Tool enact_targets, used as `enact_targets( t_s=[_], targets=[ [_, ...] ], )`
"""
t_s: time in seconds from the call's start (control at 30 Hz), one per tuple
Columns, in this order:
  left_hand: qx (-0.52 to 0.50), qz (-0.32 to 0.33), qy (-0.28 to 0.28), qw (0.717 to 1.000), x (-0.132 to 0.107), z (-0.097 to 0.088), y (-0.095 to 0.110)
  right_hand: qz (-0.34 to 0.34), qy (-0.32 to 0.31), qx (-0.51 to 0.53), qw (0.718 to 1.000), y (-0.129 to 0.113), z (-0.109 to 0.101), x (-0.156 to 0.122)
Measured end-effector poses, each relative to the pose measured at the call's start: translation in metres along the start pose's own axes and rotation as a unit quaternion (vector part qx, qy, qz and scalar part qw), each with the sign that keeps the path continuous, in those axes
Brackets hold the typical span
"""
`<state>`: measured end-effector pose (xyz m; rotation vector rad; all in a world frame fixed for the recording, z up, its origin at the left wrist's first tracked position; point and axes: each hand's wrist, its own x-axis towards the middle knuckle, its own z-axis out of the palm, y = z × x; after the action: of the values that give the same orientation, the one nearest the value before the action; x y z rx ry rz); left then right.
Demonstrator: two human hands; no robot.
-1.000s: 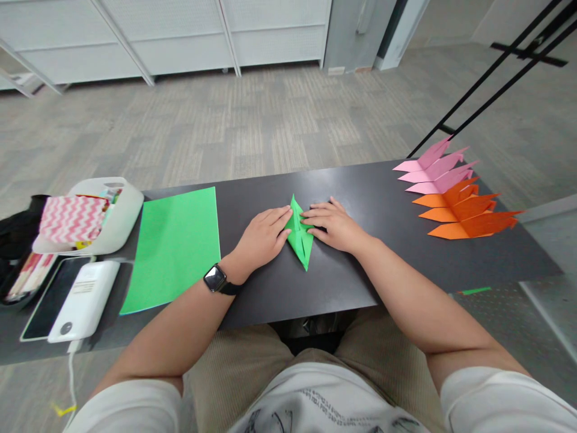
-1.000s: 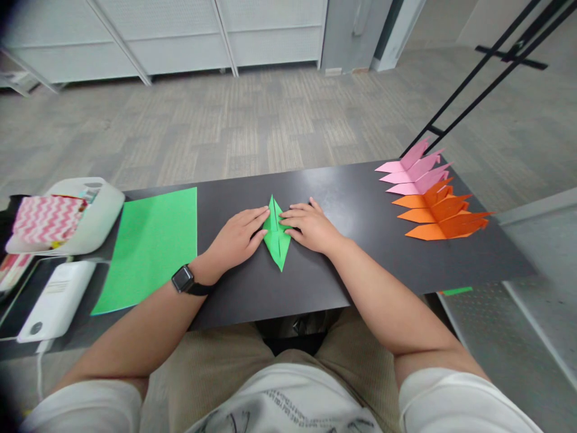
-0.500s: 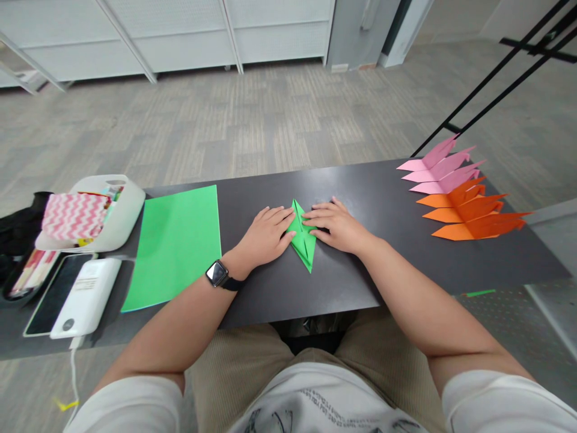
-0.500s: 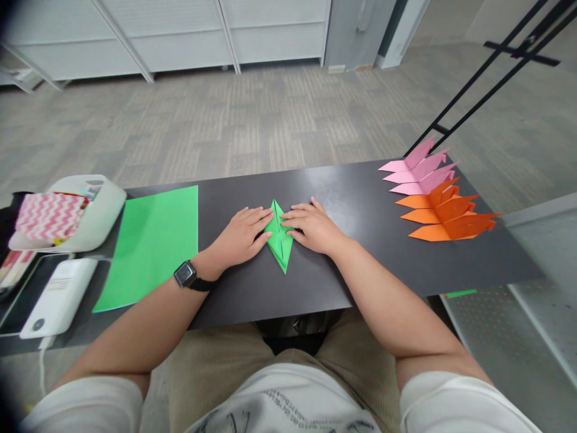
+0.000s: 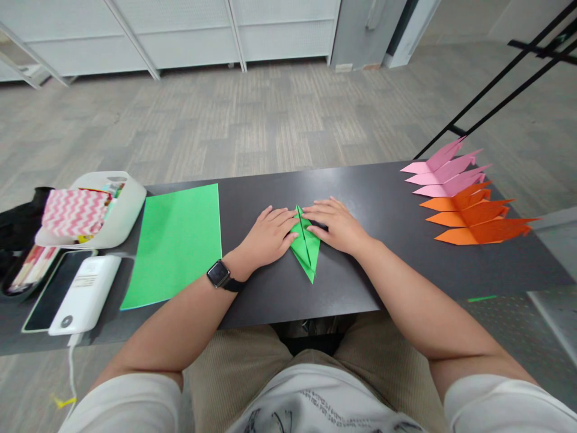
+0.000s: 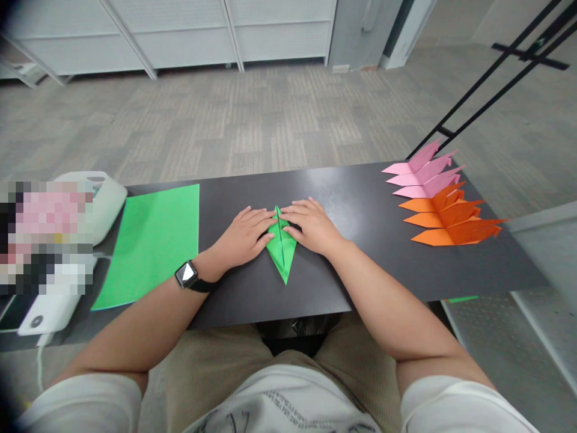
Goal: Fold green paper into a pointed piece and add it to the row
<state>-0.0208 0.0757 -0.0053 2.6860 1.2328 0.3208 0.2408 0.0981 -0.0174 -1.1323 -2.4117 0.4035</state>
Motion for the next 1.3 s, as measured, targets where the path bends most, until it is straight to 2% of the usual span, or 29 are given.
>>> enact_targets(
  t_s=[0.17, 0.67, 1.0, 1.1, 1.23, 1.3],
  targets=[
    [-0.006, 0.002, -0.007, 1.0, -0.001, -0.002, -0.001, 0.013, -0.029, -0.014, 0.999, -0.001, 0.004, 0.002],
    [-0.032, 0.017, -0.007, 0.999, 0.006, -0.002, -0.013, -0.015, -0.018, -0.005, 1.0, 0.0, 0.007, 0.001],
    [-0.057, 0.015, -0.028, 0.998, 0.004, -0.004, -0.01, -0.047, -0.021, -0.024, 0.998, 0.0, 0.007, -0.002],
    [-0.062, 0.018, -0.018, 0.998, 0.003, -0.007, -0.007, -0.042, -0.017, -0.04, 0.998, -0.001, 0.007, -0.002],
    [-0.081, 0.053, 0.02, 0.995, -0.005, -0.015, 0.0, -0.015, 0.002, -0.051, 0.999, 0.003, 0.004, -0.003],
    [-0.094, 0.087, 0.014, 0.992, -0.011, -0.018, 0.004, 0.0, 0.01, -0.05, 0.999, 0.006, 0.003, -0.004]
  ],
)
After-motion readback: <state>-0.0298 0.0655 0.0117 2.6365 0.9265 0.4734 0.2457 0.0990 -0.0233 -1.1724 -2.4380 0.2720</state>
